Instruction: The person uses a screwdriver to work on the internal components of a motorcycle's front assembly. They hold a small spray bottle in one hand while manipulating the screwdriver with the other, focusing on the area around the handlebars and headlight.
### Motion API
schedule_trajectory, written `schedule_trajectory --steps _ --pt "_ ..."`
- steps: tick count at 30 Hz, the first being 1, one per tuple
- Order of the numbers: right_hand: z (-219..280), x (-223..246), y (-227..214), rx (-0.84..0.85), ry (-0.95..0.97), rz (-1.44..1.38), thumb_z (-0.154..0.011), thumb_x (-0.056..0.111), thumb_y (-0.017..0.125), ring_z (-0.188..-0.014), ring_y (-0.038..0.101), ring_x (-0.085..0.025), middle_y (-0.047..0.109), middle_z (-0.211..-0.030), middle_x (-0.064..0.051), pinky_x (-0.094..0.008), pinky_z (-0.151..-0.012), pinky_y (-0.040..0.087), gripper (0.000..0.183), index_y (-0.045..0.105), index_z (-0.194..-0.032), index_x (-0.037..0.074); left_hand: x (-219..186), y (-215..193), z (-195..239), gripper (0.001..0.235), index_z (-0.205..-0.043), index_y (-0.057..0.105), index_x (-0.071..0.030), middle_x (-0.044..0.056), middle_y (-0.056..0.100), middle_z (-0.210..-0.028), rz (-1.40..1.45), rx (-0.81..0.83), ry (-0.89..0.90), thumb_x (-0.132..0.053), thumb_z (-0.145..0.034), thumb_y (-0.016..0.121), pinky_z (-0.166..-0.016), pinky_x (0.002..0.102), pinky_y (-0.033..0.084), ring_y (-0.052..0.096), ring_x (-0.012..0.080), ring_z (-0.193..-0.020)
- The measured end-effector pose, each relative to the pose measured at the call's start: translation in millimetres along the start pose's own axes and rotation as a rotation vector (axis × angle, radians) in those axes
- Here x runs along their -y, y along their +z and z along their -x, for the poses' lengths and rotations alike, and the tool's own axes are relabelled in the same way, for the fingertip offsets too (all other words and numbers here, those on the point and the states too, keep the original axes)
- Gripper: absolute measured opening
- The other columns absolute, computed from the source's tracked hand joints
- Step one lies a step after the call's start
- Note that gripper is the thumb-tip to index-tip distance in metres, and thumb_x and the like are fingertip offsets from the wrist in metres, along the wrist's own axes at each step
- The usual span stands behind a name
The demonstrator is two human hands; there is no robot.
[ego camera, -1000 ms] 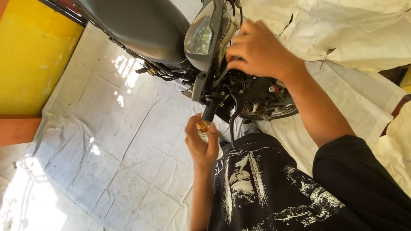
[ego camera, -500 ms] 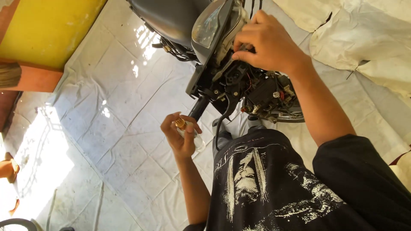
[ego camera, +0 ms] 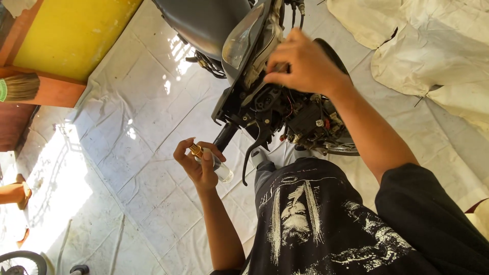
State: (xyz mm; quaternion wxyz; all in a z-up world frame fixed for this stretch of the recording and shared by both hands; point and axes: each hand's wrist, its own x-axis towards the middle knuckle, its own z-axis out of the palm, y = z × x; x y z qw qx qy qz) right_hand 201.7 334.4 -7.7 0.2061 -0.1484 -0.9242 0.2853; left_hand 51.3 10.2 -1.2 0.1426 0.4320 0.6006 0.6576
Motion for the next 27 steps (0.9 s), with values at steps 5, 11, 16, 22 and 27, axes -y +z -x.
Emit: schedule_trajectory --steps 5,11,16,22,27 --pt "1.2 -16.4 -2.1 -0.009 0.075 -0.091 -0.090 0.038 0.084 -0.091 0.046 -0.018 0.066 -0.078 0.002 -0.032 -0.080 0.038 0.025 0.078 -0.096 0.015 -4.8 3.0 -0.8 0.037 -0.135 0.033 -0.018 0.009 0.063 -0.071 -0.050 -0.031 -0.024 -0.018 -0.103 0.051 -0.052 0.024 0.043 0.059 0.0175 -0.050" --pt "6.0 12.7 -17.8 -0.160 -0.009 -0.136 -0.086 0.025 0.091 -0.092 0.042 -0.018 0.061 -0.071 0.004 -0.030 -0.081 0.039 0.018 0.080 -0.089 0.012 -0.1 2.3 -0.2 0.037 -0.134 0.032 -0.019 0.009 0.062 -0.072 -0.039 -0.030 -0.009 -0.017 -0.103 0.051 -0.052 0.026 0.044 0.059 0.0188 -0.052" --pt "1.0 12.4 -8.7 -0.090 0.047 -0.200 -0.085 0.027 0.091 -0.095 0.041 -0.019 0.062 -0.074 0.003 -0.031 -0.085 0.040 0.020 0.080 -0.091 0.011 -0.5 2.4 -2.4 0.038 -0.135 0.032 -0.019 0.009 0.063 -0.071 -0.042 -0.006 0.032 -0.014 -0.102 0.051 -0.056 0.025 0.043 0.059 0.0184 -0.053" --pt "5.8 32.9 -16.0 -0.203 -0.022 -0.010 -0.085 0.032 0.091 -0.086 0.044 -0.018 0.064 -0.072 0.007 -0.030 -0.079 0.040 0.021 0.080 -0.085 0.015 0.0 0.7 -3.4 0.036 -0.135 0.032 -0.018 0.009 0.063 -0.073 -0.006 -0.018 0.026 -0.018 -0.105 0.052 -0.051 0.025 0.043 0.058 0.0183 -0.052" --pt "9.5 12.8 -0.8 -0.108 -0.027 0.051 -0.094 0.042 0.080 -0.090 0.046 -0.017 0.055 -0.072 0.006 -0.026 -0.073 0.042 0.022 0.078 -0.089 0.021 -4.7 1.7 2.9 0.035 -0.134 0.032 -0.017 0.010 0.062 -0.073 -0.020 -0.037 -0.003 -0.015 -0.103 0.051 -0.054 0.026 0.044 0.058 0.0187 -0.054"
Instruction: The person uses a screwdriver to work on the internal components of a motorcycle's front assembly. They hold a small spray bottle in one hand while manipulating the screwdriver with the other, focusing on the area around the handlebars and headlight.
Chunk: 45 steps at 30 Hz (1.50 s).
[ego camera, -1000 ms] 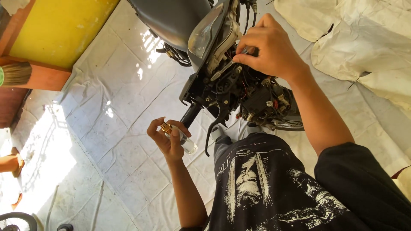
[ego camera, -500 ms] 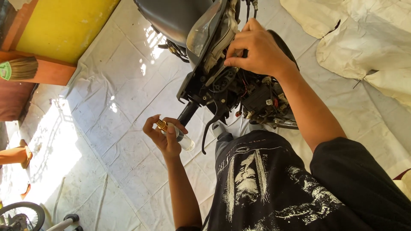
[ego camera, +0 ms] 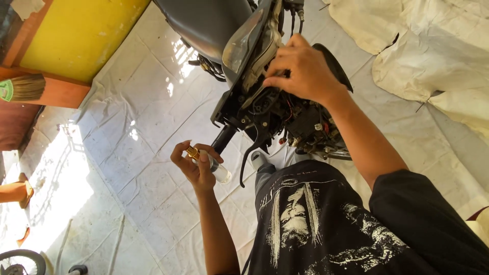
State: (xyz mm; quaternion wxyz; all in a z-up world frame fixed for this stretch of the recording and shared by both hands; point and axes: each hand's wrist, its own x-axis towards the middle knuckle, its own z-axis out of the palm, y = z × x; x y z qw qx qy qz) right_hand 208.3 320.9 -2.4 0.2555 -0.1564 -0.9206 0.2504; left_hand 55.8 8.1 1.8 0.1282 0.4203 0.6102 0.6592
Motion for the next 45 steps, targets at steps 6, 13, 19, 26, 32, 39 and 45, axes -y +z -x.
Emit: schedule_trajectory --steps 6,13,19,26,32,39,45 --pt "-9.6 19.6 -6.9 0.021 0.143 -0.090 -0.083 0.038 0.089 -0.088 0.043 -0.017 0.060 -0.076 0.006 -0.031 -0.074 0.040 0.022 0.079 -0.086 0.018 4.2 -0.1 0.7 0.037 -0.135 0.032 -0.017 0.010 0.063 -0.075 -0.010 0.003 0.027 -0.013 -0.103 0.051 -0.056 0.025 0.045 0.059 0.0184 -0.055" --pt "-10.0 8.9 -4.2 0.088 0.289 -0.118 -0.087 0.045 0.086 -0.087 0.045 -0.019 0.053 -0.086 0.000 -0.035 -0.079 0.042 0.027 0.079 -0.091 0.019 4.7 -0.3 -4.5 0.036 -0.134 0.032 -0.018 0.009 0.063 -0.072 -0.006 -0.008 0.051 -0.020 -0.105 0.053 -0.053 0.024 0.043 0.059 0.0184 -0.051" --pt "0.0 0.9 0.4 0.048 0.204 -0.046 -0.089 0.047 0.083 -0.086 0.041 -0.018 0.059 -0.075 0.006 -0.030 -0.077 0.039 0.027 0.079 -0.088 0.020 5.8 -0.9 2.1 0.033 -0.135 0.033 -0.020 0.010 0.062 -0.073 0.027 -0.015 0.033 -0.018 -0.107 0.051 -0.051 0.026 0.045 0.059 0.0191 -0.053" --pt "1.0 6.6 -11.6 -0.035 0.120 -0.001 -0.093 0.039 0.084 -0.085 0.043 -0.019 0.061 -0.075 0.003 -0.030 -0.074 0.042 0.025 0.079 -0.089 0.014 -3.4 6.4 -2.6 0.035 -0.138 0.040 -0.020 0.005 0.062 -0.075 -0.155 0.048 0.074 -0.009 -0.107 0.050 -0.056 0.024 0.040 0.058 0.0141 -0.058" --pt "9.1 13.8 -5.6 -0.111 0.183 0.215 -0.093 0.040 0.085 -0.083 0.043 -0.019 0.057 -0.075 0.004 -0.030 -0.069 0.041 0.023 0.080 -0.090 0.018 1.0 7.3 -9.0 0.029 -0.124 0.049 -0.009 0.005 0.061 -0.074 -0.214 0.058 0.073 -0.006 -0.100 0.063 -0.056 0.024 0.046 0.056 0.0136 -0.057" --pt "11.9 10.2 -6.8 -0.066 0.195 0.157 -0.096 0.040 0.083 -0.080 0.044 -0.019 0.064 -0.072 0.004 -0.029 -0.069 0.040 0.025 0.080 -0.092 0.016 1.0 3.1 -2.1 0.039 -0.120 0.055 -0.005 0.006 0.066 -0.075 -0.295 0.158 0.124 0.000 -0.087 0.075 -0.054 0.024 0.045 0.056 0.0134 -0.057" --pt "0.7 -6.1 -9.2 -0.041 0.286 0.085 -0.088 0.041 0.088 -0.086 0.048 -0.023 0.072 -0.080 -0.001 -0.039 -0.079 0.044 0.028 0.082 -0.093 0.014 2.3 2.8 -4.4 0.042 -0.126 0.053 -0.005 0.004 0.061 -0.069 -0.270 0.199 0.126 -0.006 -0.090 0.076 -0.055 0.024 0.043 0.056 0.0129 -0.059"
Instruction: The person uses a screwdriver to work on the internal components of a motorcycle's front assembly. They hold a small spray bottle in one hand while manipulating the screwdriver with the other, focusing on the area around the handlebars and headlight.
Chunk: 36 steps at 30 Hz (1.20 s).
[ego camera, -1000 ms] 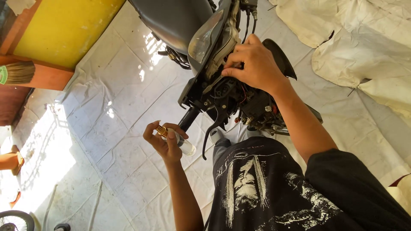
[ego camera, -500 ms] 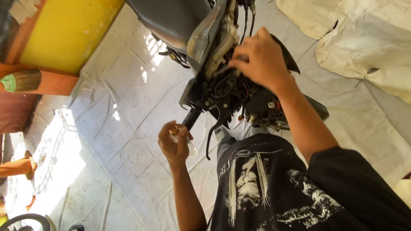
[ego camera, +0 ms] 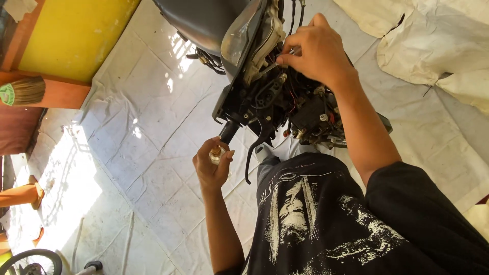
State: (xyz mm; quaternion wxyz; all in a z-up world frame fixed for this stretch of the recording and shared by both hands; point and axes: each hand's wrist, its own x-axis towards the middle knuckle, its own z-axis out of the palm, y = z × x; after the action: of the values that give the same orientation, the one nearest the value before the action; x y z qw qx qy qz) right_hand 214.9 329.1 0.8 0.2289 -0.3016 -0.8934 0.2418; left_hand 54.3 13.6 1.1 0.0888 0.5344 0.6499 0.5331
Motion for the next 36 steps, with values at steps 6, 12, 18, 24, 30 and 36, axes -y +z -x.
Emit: schedule_trajectory --steps 6,12,18,24,30,36 --pt "12.6 23.7 -10.2 -0.092 -0.221 0.263 -0.092 0.046 0.084 -0.084 0.045 -0.017 0.057 -0.072 0.007 -0.031 -0.080 0.043 0.027 0.081 -0.089 0.019 9.3 -0.3 10.1 0.040 -0.123 0.050 -0.008 0.007 0.065 -0.079 0.023 -0.053 0.004 -0.011 -0.092 0.076 -0.057 0.025 0.047 0.060 0.0137 -0.062" --pt "11.2 -8.4 9.0 -0.079 -0.260 0.153 -0.097 0.051 0.078 -0.086 0.042 -0.018 0.059 -0.074 0.005 -0.030 -0.076 0.040 0.034 0.081 -0.094 0.017 8.6 -0.5 7.3 0.037 -0.117 0.050 -0.008 0.004 0.064 -0.075 0.009 -0.050 0.035 -0.010 -0.090 0.076 -0.058 0.024 0.039 0.045 0.0109 -0.060" --pt "1.6 -20.6 -3.1 0.017 -0.127 -0.029 -0.093 0.043 0.086 -0.089 0.043 -0.023 0.068 -0.077 0.000 -0.035 -0.074 0.041 0.033 0.083 -0.097 0.010 8.2 -1.4 4.7 0.051 -0.125 0.051 -0.003 0.007 0.067 -0.079 -0.005 -0.015 0.030 -0.027 -0.089 0.078 -0.060 0.027 0.047 0.058 0.0147 -0.062" --pt "-4.2 -17.0 10.9 0.062 -0.273 0.118 -0.097 0.051 0.075 -0.088 0.045 -0.020 0.058 -0.073 0.005 -0.031 -0.076 0.043 0.033 0.081 -0.096 0.019 8.7 -3.6 3.6 0.052 -0.129 0.050 -0.007 0.005 0.065 -0.073 0.015 0.011 0.011 -0.023 -0.089 0.079 -0.059 0.025 0.045 0.056 0.0133 -0.059" --pt "-5.2 -26.7 22.5 0.107 -0.192 -0.005 -0.097 0.049 0.077 -0.083 0.044 -0.018 0.063 -0.073 0.002 -0.031 -0.072 0.040 0.034 0.079 -0.092 0.015 12.2 -2.0 5.6 0.068 -0.132 0.049 -0.013 0.003 0.066 -0.076 -0.005 0.016 0.041 -0.027 -0.078 0.089 -0.054 0.024 0.045 0.058 0.0120 -0.060" --pt "-10.0 -30.3 8.4 0.101 -0.140 0.089 -0.095 0.049 0.083 -0.080 0.043 -0.020 0.056 -0.064 0.001 -0.035 -0.076 0.040 0.032 0.083 -0.098 0.016 -7.6 0.6 -3.7 0.049 -0.126 0.049 -0.007 0.003 0.064 -0.073 -0.079 -0.004 0.039 -0.002 -0.087 0.079 -0.057 0.025 0.043 0.053 0.0122 -0.058"
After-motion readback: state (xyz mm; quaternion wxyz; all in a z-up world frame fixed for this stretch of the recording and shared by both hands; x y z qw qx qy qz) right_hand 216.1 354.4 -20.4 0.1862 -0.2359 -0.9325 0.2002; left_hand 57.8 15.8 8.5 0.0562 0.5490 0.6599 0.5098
